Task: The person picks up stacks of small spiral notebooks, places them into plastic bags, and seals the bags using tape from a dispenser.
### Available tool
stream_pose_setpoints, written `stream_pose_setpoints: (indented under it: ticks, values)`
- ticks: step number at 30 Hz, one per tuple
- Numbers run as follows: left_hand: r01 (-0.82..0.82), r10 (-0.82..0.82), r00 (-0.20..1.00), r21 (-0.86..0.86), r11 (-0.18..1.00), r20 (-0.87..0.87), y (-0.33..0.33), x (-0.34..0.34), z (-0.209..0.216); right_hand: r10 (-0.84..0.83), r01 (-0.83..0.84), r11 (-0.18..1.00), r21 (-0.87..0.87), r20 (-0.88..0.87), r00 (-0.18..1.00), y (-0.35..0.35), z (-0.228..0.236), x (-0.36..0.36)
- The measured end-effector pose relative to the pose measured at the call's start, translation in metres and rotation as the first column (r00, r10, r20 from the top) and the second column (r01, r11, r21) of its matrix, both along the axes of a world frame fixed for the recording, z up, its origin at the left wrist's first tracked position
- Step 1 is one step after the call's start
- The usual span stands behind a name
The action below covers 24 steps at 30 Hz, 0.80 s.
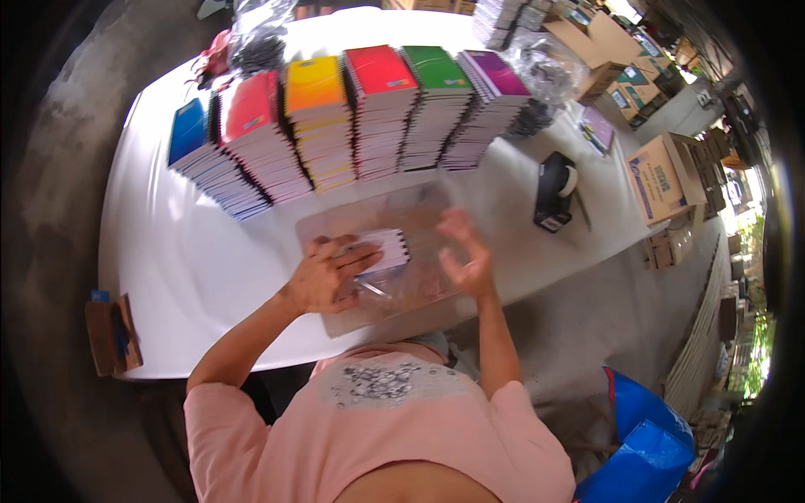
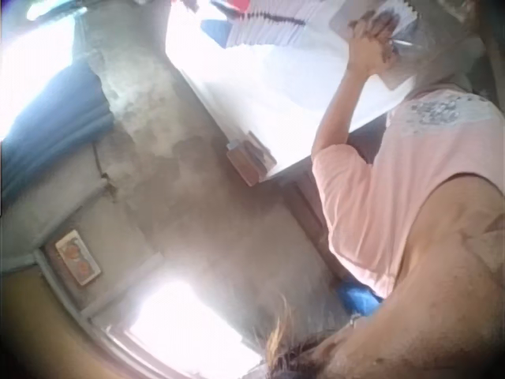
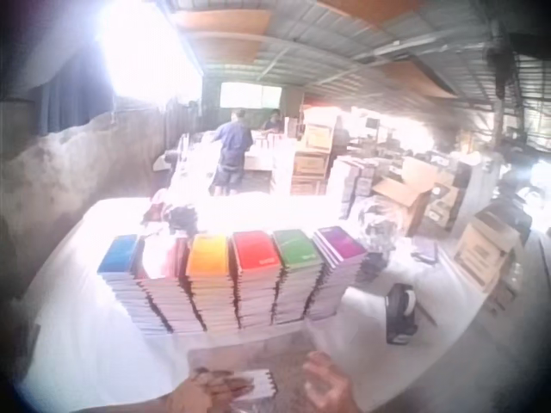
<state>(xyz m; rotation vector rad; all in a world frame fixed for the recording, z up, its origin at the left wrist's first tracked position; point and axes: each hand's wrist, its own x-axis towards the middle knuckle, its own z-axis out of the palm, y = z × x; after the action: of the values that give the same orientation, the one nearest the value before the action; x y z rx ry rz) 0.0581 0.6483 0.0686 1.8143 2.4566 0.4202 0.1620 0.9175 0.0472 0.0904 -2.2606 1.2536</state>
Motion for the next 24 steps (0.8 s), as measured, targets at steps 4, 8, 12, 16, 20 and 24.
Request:
stream_pose_setpoints:
  ticks: [4, 8, 12, 16, 20, 24]
  values:
    - [-0.121, 0.112, 0.992, -0.165, 0.979, -0.065, 0.001, 0.004, 0.012, -0.887, 0.886, 0.461, -0.053, -0.001, 0.461, 0.153, -0.012, 0.011]
    - [-0.104, 0.099, 0.995, -0.229, 0.968, -0.031, 0.011, -0.003, 0.02, -0.983, 0.967, 0.184, 0.178, 0.042, 0.179, 0.247, -0.065, 0.011]
    - [-0.103, 0.103, 0.995, -0.26, 0.96, -0.014, 0.011, -0.001, 0.021, -0.935, 0.956, 0.28, 0.092, 0.253, 0.249, 0.239, -0.078, 0.005]
    - [-0.125, 0.128, 0.992, -0.209, 0.97, 0.003, 0.004, 0.0, 0.015, -0.918, 0.955, 0.279, 0.096, 0.32, 0.236, 0.188, -0.064, 0.022]
    - [-0.113, 0.118, 0.993, -0.181, 0.977, 0.018, 0.006, 0.0, 0.013, -0.756, 0.891, 0.442, -0.103, 0.491, 0.432, 0.175, -0.071, 0.062]
    - [-0.087, 0.088, 0.996, -0.159, 0.983, -0.002, 0.006, -0.002, 0.012, -0.529, 0.857, 0.406, -0.318, 0.683, 0.504, 0.182, -0.049, 0.07]
